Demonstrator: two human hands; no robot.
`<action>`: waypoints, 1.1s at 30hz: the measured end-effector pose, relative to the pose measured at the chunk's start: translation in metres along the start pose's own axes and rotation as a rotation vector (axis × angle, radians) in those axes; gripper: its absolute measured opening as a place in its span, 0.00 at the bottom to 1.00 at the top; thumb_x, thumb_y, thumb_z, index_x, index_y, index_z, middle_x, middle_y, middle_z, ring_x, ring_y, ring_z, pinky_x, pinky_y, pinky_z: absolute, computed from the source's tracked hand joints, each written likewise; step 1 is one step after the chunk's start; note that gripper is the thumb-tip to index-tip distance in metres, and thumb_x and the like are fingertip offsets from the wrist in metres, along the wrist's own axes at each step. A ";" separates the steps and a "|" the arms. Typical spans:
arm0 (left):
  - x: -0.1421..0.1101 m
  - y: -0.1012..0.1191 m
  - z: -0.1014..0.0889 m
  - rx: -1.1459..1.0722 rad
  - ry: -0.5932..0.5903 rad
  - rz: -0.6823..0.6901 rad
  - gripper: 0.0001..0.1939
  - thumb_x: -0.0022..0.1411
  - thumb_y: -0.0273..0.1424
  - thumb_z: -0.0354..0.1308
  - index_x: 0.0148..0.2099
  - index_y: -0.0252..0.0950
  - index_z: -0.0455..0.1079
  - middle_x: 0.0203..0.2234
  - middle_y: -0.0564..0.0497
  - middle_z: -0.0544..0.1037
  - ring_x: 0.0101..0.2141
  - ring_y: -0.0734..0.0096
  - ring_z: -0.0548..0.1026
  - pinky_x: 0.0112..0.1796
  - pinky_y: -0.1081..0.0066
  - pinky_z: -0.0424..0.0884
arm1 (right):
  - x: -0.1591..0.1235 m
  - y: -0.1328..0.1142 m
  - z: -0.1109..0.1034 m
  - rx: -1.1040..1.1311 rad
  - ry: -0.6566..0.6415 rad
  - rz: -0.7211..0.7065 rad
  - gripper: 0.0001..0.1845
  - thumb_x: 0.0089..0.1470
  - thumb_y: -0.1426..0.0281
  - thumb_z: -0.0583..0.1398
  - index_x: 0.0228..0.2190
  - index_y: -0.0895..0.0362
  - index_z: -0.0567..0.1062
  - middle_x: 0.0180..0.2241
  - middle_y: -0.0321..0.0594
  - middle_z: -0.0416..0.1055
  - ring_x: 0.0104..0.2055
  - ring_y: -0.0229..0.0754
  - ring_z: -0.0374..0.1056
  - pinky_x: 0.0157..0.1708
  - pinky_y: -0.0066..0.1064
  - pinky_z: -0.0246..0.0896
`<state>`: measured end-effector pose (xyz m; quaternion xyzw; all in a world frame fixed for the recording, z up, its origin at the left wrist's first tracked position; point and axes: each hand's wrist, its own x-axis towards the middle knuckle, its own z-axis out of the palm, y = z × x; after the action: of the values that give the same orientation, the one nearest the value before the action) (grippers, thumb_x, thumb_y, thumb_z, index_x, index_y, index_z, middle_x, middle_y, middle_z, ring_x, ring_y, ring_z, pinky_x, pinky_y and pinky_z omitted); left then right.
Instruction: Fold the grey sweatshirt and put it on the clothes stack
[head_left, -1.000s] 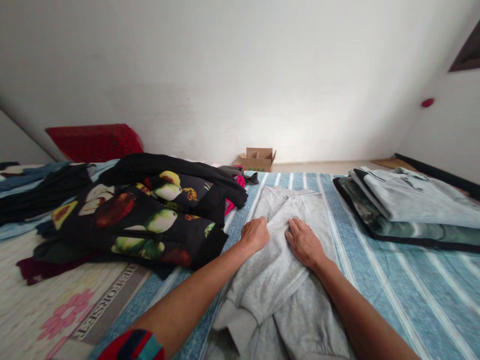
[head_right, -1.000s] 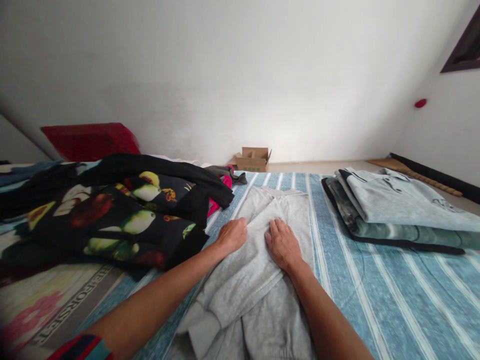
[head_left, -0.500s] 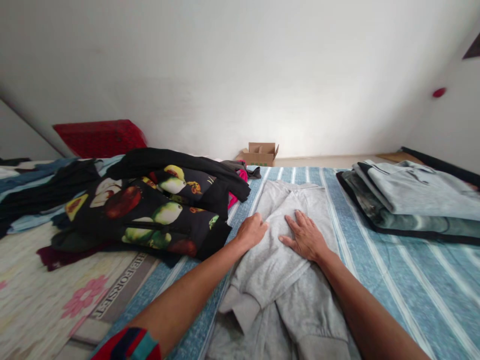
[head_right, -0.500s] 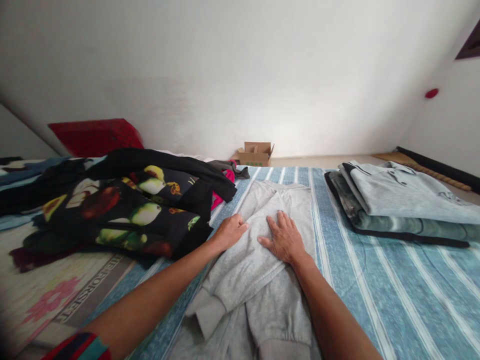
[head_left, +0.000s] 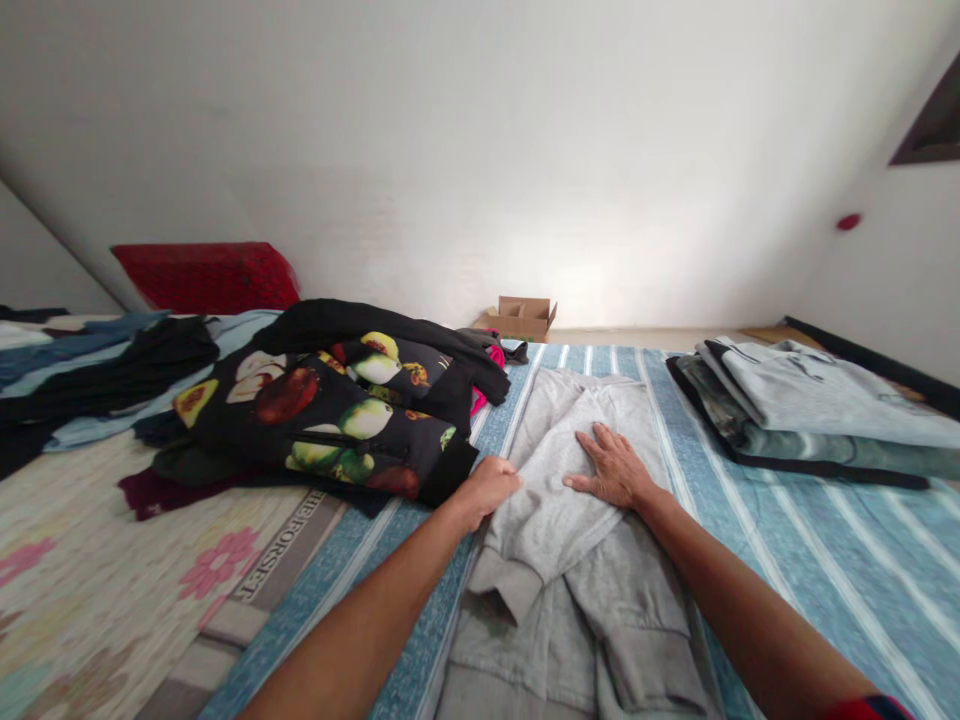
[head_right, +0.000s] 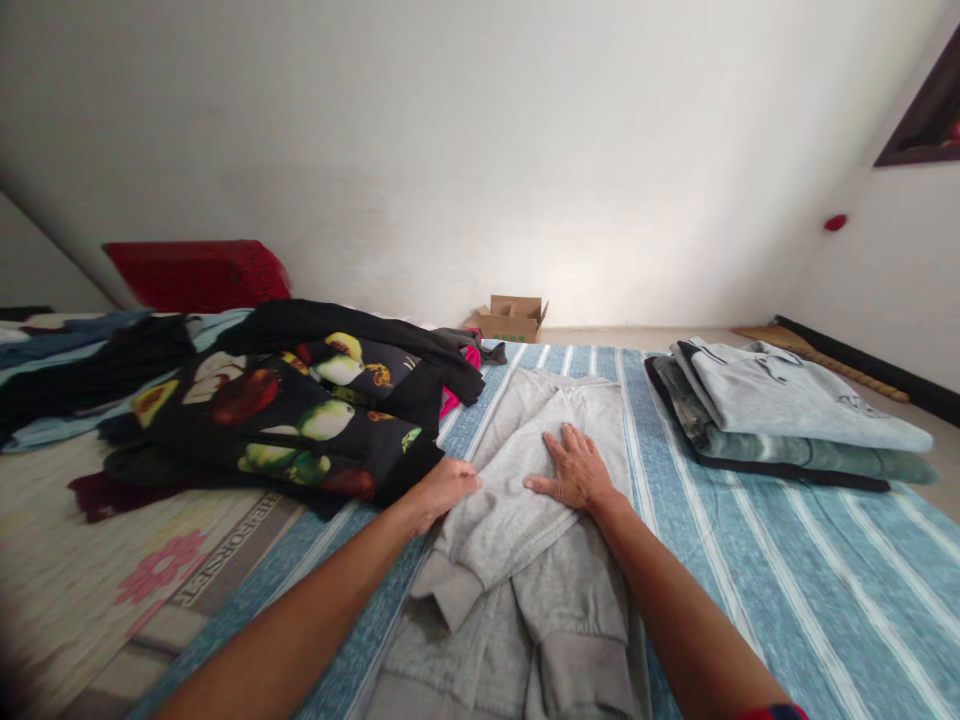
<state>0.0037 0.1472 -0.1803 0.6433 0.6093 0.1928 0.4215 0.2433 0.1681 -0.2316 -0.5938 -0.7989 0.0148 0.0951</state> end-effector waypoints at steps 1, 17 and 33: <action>-0.004 0.000 0.000 -0.005 0.013 0.014 0.11 0.51 0.33 0.53 0.21 0.36 0.58 0.14 0.61 0.54 0.17 0.80 0.53 0.19 0.75 0.46 | 0.000 -0.001 -0.002 -0.017 -0.001 0.004 0.53 0.46 0.35 0.48 0.61 0.60 0.57 0.63 0.60 0.48 0.64 0.61 0.44 0.59 0.50 0.40; -0.076 -0.022 -0.008 -0.183 -0.073 0.198 0.33 0.45 0.38 0.63 0.53 0.32 0.63 0.46 0.44 0.73 0.46 0.60 0.71 0.44 0.67 0.67 | -0.025 -0.041 0.004 -0.013 0.022 0.024 0.42 0.60 0.47 0.43 0.60 0.68 0.56 0.63 0.58 0.49 0.66 0.56 0.42 0.60 0.47 0.39; -0.095 -0.032 0.012 0.449 0.134 0.377 0.24 0.50 0.14 0.49 0.48 0.35 0.68 0.62 0.43 0.59 0.61 0.63 0.58 0.57 0.67 0.58 | -0.025 -0.042 0.004 -0.051 0.044 0.012 0.41 0.60 0.48 0.44 0.60 0.67 0.57 0.63 0.57 0.50 0.65 0.56 0.43 0.61 0.47 0.41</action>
<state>-0.0243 0.0508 -0.1870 0.8080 0.5331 0.1703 0.1844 0.2094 0.1321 -0.2335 -0.6009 -0.7931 -0.0179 0.0976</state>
